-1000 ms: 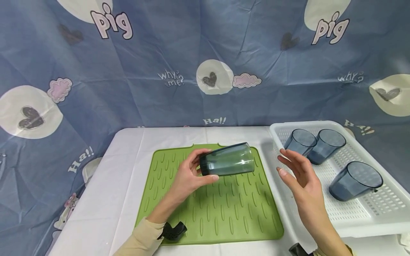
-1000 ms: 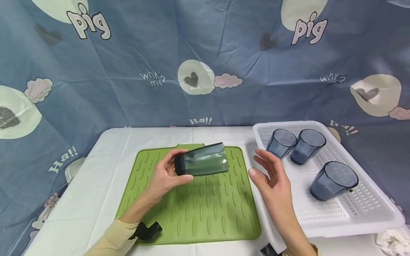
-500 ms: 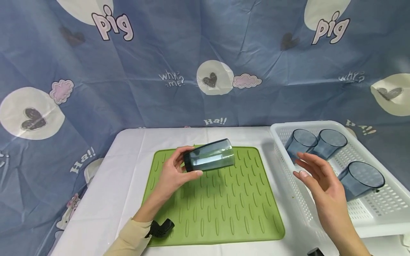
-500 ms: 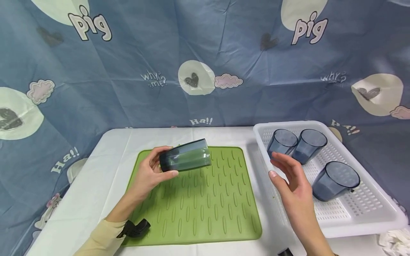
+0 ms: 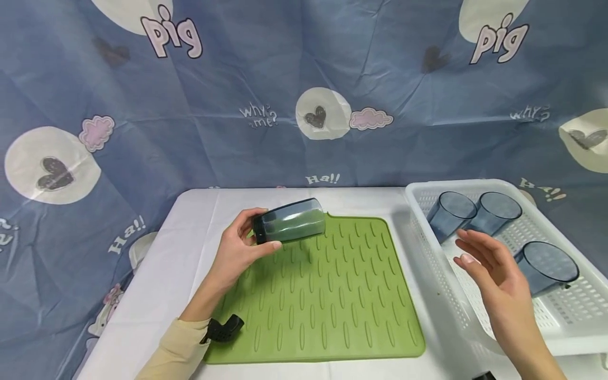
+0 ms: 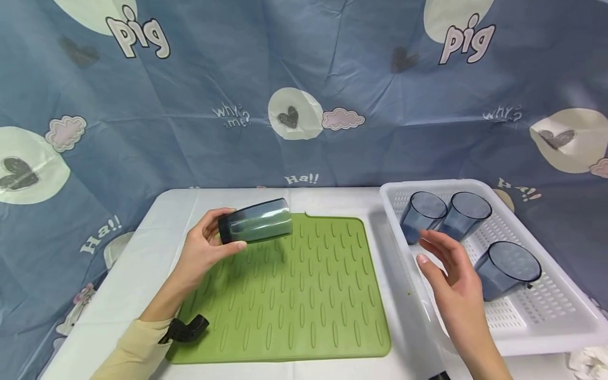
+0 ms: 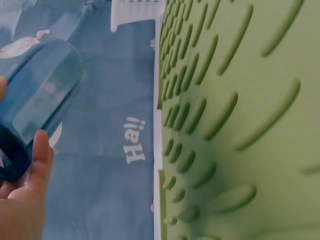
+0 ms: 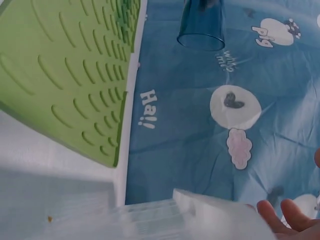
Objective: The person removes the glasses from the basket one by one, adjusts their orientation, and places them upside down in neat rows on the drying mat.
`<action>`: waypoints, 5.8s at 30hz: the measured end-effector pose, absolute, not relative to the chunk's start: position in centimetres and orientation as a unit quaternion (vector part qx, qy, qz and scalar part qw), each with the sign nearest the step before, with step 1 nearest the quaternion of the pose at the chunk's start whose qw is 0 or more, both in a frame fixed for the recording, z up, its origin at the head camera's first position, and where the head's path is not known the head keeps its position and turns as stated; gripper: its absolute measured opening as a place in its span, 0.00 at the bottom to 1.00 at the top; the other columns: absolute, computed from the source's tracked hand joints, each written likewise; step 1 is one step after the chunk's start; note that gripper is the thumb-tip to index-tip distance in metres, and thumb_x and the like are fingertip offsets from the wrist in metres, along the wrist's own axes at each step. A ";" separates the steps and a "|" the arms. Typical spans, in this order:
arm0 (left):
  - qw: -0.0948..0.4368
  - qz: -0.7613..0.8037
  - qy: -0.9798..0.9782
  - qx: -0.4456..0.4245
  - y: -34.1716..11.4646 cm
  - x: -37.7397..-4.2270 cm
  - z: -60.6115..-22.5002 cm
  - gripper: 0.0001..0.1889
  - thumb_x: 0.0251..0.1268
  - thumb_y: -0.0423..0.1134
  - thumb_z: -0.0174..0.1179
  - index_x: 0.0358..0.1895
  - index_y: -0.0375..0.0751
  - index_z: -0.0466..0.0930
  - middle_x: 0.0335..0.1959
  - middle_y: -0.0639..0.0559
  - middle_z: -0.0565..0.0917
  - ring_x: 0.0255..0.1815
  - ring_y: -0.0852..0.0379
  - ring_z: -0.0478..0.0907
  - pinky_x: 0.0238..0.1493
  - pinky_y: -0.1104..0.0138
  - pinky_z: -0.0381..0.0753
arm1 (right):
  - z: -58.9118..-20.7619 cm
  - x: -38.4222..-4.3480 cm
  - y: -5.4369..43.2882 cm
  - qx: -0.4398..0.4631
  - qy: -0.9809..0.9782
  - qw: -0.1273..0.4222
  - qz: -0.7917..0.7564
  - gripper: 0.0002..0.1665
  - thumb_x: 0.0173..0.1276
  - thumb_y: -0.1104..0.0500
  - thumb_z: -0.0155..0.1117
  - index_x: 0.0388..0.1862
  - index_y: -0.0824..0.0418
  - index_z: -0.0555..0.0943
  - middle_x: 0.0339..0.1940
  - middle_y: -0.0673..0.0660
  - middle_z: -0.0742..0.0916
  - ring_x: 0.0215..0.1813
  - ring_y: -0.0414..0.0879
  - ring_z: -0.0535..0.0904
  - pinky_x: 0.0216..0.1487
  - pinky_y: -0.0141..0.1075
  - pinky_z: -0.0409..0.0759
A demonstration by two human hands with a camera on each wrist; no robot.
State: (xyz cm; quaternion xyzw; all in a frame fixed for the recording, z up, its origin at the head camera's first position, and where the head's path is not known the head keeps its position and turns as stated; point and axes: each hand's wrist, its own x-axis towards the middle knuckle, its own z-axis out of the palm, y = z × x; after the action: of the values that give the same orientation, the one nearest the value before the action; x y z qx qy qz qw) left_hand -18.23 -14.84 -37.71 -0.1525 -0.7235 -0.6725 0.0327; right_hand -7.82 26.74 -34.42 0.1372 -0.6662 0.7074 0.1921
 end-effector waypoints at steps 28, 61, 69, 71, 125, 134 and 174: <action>0.034 -0.633 -0.772 -0.052 -17.7 -18.9 -37.5 0.37 0.55 0.35 0.73 0.68 0.46 0.65 0.60 0.45 0.73 0.50 0.52 0.79 0.42 0.66 0.83 | -34.8 -7.6 27.9 0.116 -0.671 0.204 0.703 0.25 0.73 0.78 0.47 0.68 0.78 0.63 0.65 0.63 0.76 0.66 0.48 0.72 0.57 0.31 0.77; 0.125 -0.639 -0.758 -0.037 -18.5 -21.0 -37.8 0.36 0.53 0.34 0.74 0.65 0.39 0.67 0.61 0.45 0.77 0.64 0.53 0.72 0.67 0.56 0.68 | -35.5 -7.7 29.0 0.134 -0.639 0.216 0.726 0.26 0.71 0.81 0.44 0.68 0.79 0.61 0.64 0.64 0.77 0.65 0.49 0.73 0.57 0.32 0.78; 0.127 -0.637 -0.760 -0.036 -18.7 -21.8 -37.6 0.36 0.53 0.36 0.75 0.65 0.40 0.69 0.60 0.46 0.77 0.63 0.55 0.72 0.67 0.57 0.68 | -35.3 -7.9 29.0 0.110 -0.669 0.212 0.703 0.27 0.70 0.80 0.47 0.68 0.77 0.63 0.65 0.62 0.77 0.66 0.48 0.72 0.58 0.29 0.75; 0.130 -0.635 -0.761 -0.038 -18.7 -22.1 -37.7 0.35 0.53 0.36 0.75 0.65 0.40 0.69 0.59 0.47 0.77 0.62 0.55 0.72 0.67 0.56 0.68 | -35.2 -7.8 29.1 0.094 -0.690 0.208 0.687 0.27 0.70 0.79 0.50 0.69 0.75 0.64 0.65 0.60 0.77 0.67 0.47 0.70 0.59 0.27 0.72; 0.058 -0.618 -0.783 -0.033 -18.1 -22.0 -37.3 0.37 0.58 0.31 0.69 0.70 0.35 0.61 0.63 0.37 0.69 0.63 0.41 0.66 0.60 0.54 0.67 | -35.4 -7.8 29.3 0.062 -0.727 0.212 0.650 0.29 0.70 0.76 0.55 0.69 0.69 0.66 0.64 0.56 0.78 0.66 0.44 0.70 0.59 0.23 0.69; 0.075 -0.613 -0.785 -0.049 -19.1 -23.2 -39.5 0.39 0.57 0.38 0.72 0.71 0.44 0.61 0.63 0.44 0.70 0.62 0.49 0.66 0.57 0.57 0.67 | -35.3 -7.6 29.3 0.061 -0.724 0.214 0.652 0.29 0.70 0.77 0.54 0.69 0.71 0.66 0.64 0.56 0.78 0.66 0.44 0.71 0.60 0.23 0.69; 0.103 -0.625 -0.770 -0.074 -19.5 -17.4 -38.0 0.32 0.60 0.32 0.69 0.67 0.38 0.66 0.59 0.40 0.74 0.60 0.47 0.70 0.58 0.64 0.72 | -34.8 -7.2 29.2 0.047 -0.715 0.216 0.663 0.29 0.69 0.77 0.54 0.69 0.72 0.66 0.65 0.58 0.78 0.66 0.45 0.71 0.59 0.25 0.69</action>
State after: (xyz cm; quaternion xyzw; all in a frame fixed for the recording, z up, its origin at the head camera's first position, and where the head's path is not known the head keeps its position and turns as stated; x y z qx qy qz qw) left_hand -17.40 -19.48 -37.96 -0.0737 -0.7702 -0.6251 0.1034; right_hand -7.24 29.15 -34.79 0.0471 -0.7155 0.6626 0.2163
